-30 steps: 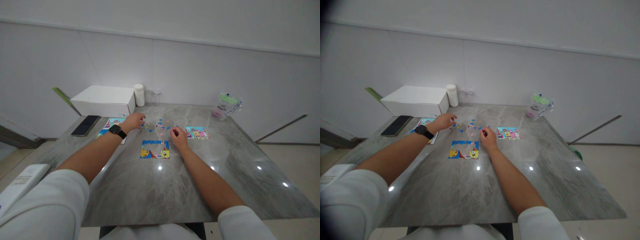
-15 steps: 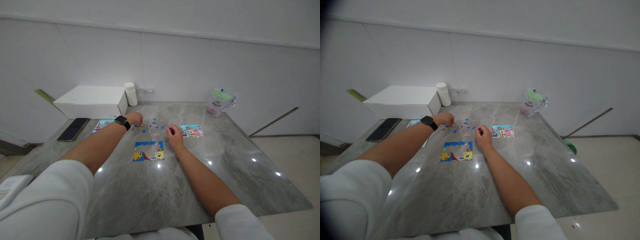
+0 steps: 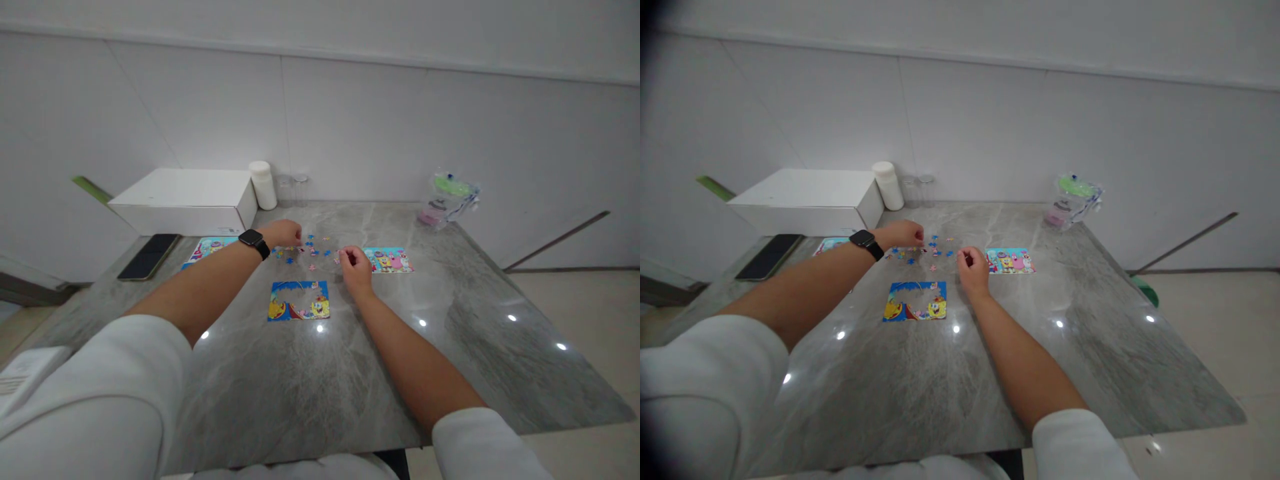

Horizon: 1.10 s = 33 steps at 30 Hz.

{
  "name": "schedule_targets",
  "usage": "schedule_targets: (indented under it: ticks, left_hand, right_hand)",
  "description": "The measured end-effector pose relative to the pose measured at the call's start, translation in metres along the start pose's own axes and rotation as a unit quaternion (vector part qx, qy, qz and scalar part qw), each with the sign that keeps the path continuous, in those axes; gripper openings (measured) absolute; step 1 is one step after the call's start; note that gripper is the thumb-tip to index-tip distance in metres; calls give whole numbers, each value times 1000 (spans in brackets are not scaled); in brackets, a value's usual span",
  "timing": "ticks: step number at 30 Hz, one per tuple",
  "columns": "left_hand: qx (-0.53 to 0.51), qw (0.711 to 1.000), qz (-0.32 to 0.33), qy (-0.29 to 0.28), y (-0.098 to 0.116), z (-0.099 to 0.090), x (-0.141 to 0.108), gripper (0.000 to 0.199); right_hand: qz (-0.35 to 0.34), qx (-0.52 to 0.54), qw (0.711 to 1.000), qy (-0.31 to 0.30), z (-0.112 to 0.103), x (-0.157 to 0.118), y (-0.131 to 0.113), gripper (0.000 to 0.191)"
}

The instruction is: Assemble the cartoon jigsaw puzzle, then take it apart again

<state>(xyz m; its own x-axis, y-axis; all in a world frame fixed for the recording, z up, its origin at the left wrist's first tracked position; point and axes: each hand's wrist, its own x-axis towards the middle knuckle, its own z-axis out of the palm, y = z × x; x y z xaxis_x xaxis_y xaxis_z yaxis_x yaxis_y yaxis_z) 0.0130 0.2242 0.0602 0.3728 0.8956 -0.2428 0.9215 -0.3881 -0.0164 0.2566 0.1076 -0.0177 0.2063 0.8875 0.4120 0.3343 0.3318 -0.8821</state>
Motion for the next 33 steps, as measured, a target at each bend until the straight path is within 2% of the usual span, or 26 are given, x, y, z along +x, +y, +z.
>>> schedule_targets:
  ticks: [4,7,14,22,27,33]
  left_hand:
    - [-7,999,29,12,13,9,-3,40]
    - [-10,999,48,13,16,16,-4,34]
    - [-37,990,127,-39,14,15,-13,27]
    - [-24,992,118,42,20,6,-19,31]
    - [-12,989,132,68,39,3,-13,30]
    - [-14,983,165,83,66,1,9,27]
  right_hand:
    - [6,12,1000,15,-1,1,0,25]
    - [16,17,999,24,-2,2,-3,25]
    - [43,39,995,76,-9,10,3,26]
    - [31,9,994,105,-21,11,13,32]
    - [-42,-61,992,100,-38,17,15,30]
    - [-14,-43,992,115,-42,21,16,33]
